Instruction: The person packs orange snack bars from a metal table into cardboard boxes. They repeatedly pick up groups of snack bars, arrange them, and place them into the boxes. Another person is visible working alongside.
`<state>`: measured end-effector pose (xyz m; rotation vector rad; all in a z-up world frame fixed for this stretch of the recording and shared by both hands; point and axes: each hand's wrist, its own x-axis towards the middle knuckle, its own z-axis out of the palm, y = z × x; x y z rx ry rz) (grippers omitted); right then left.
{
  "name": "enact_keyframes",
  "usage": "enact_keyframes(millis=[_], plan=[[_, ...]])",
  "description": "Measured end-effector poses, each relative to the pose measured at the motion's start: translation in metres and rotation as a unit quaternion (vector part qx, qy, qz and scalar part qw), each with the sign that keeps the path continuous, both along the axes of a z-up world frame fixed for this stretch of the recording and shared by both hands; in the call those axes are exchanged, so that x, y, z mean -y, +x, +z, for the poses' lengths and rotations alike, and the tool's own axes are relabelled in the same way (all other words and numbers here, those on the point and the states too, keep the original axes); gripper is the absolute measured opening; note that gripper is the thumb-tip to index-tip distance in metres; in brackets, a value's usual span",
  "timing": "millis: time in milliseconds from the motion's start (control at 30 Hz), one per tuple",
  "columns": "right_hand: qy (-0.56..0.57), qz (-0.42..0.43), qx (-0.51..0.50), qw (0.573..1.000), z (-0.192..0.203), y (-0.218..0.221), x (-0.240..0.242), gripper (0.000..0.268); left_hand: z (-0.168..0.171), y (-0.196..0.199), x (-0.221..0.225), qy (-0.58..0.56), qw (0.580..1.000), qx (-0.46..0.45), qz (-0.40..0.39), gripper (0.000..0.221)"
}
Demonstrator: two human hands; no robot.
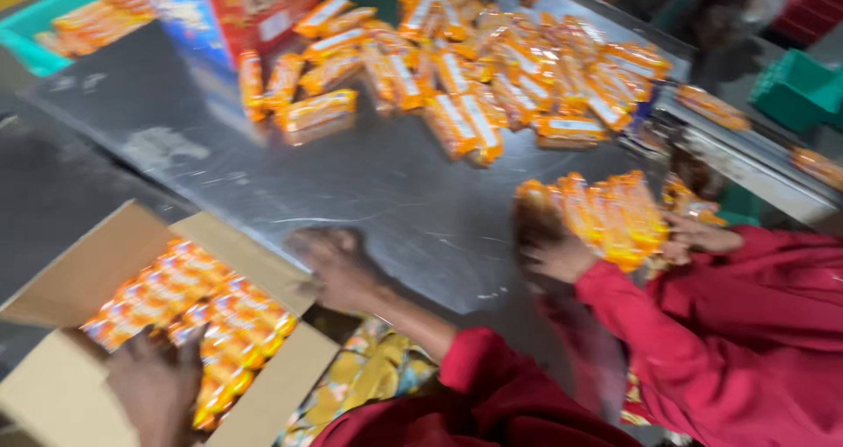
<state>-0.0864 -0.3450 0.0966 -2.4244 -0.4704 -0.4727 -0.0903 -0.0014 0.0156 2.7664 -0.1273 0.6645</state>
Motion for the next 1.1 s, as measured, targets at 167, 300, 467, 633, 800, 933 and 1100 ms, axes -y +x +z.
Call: enact_keyframes(millis=[167, 300, 467, 633, 800, 933, 1100], plan=[[-0.013, -0.282, 0.145, 0.948, 0.035, -0.047, 0.178, 0.043, -0.042, 0.014, -0.010, 0.049, 0.998, 0.003, 0.041, 0.065], [-0.295, -0.374, 0.210, 0.854, 0.016, -0.079, 0.279, 0.047, -0.021, 0.039, 0.012, 0.038, 0.999, -0.007, -0.010, 0.081], [-0.319, -0.573, 0.072, 0.752, -0.008, -0.110, 0.347, 0.046, 0.057, 0.064, 0.098, -0.106, 0.975, -0.103, -0.168, 0.067], [-0.260, -0.571, 0.079, 0.775, -0.035, -0.086, 0.312, 0.047, 0.097, 0.060, 0.203, -0.193, 0.925, -0.227, -0.236, 0.058], [-0.083, -0.353, 0.033, 0.931, -0.054, -0.070, 0.289, 0.044, 0.088, 0.059, 0.307, -0.337, 0.827, -0.395, -0.218, 0.054], [-0.001, -0.315, -0.093, 0.945, -0.047, -0.059, 0.303, 0.046, 0.076, 0.067, 0.330, -0.256, 0.889, -0.259, -0.279, 0.064], [-0.042, -0.365, -0.134, 0.920, -0.029, -0.048, 0.263, 0.059, 0.078, 0.043, 0.331, -0.190, 0.894, -0.307, -0.267, 0.081]])
